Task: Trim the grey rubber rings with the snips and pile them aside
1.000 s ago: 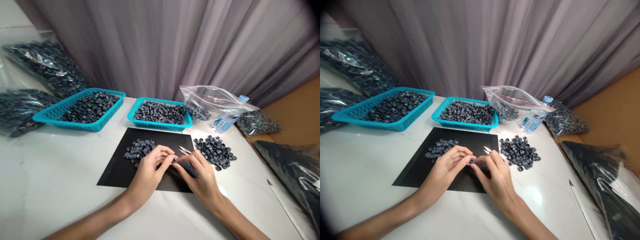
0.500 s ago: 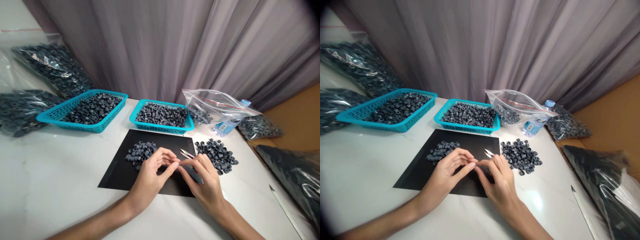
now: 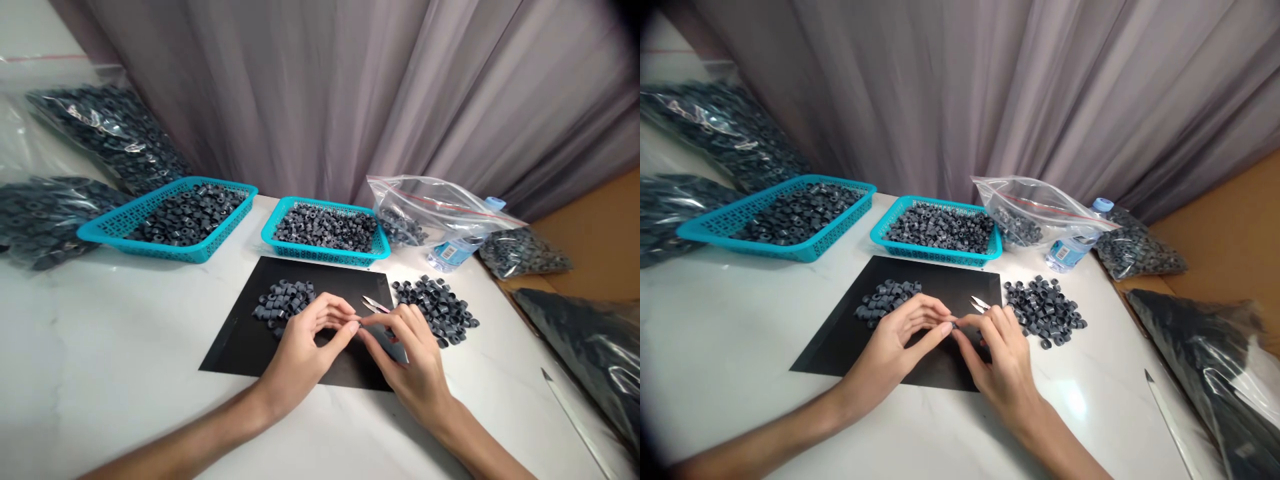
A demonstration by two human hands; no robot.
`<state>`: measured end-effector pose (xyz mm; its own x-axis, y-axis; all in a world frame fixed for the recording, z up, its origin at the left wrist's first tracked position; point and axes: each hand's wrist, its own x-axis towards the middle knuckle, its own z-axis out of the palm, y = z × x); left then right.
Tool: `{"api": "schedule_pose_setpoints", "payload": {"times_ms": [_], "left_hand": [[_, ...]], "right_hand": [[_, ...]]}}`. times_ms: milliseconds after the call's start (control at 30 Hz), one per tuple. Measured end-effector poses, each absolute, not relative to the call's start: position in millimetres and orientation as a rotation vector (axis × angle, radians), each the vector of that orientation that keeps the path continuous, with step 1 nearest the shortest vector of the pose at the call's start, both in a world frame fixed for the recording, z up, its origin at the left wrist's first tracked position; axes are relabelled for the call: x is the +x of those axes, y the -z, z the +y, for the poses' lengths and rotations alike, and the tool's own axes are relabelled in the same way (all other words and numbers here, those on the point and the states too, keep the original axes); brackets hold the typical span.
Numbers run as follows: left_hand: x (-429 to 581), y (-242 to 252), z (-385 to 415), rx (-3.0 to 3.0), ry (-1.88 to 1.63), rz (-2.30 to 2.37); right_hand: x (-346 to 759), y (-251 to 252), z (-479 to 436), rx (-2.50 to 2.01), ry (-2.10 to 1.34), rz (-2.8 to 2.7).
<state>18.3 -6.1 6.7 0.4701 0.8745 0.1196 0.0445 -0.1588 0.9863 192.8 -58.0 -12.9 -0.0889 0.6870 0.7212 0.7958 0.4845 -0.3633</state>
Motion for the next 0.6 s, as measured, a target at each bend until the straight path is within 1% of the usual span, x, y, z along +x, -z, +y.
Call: {"api": "schedule_pose_setpoints", "payload": {"times_ms": [267, 600], "left_hand": [[18.5, -4.4, -5.2, 1.659, -0.927, 0.871], [17.7, -1.0, -6.4, 1.664, -0.947, 0.855]], "right_hand": [[196.3, 12.7, -55.7, -1.257, 0.193, -1.862], [195.7, 12.6, -54.9, -1.253, 0.151, -1.868]]}}
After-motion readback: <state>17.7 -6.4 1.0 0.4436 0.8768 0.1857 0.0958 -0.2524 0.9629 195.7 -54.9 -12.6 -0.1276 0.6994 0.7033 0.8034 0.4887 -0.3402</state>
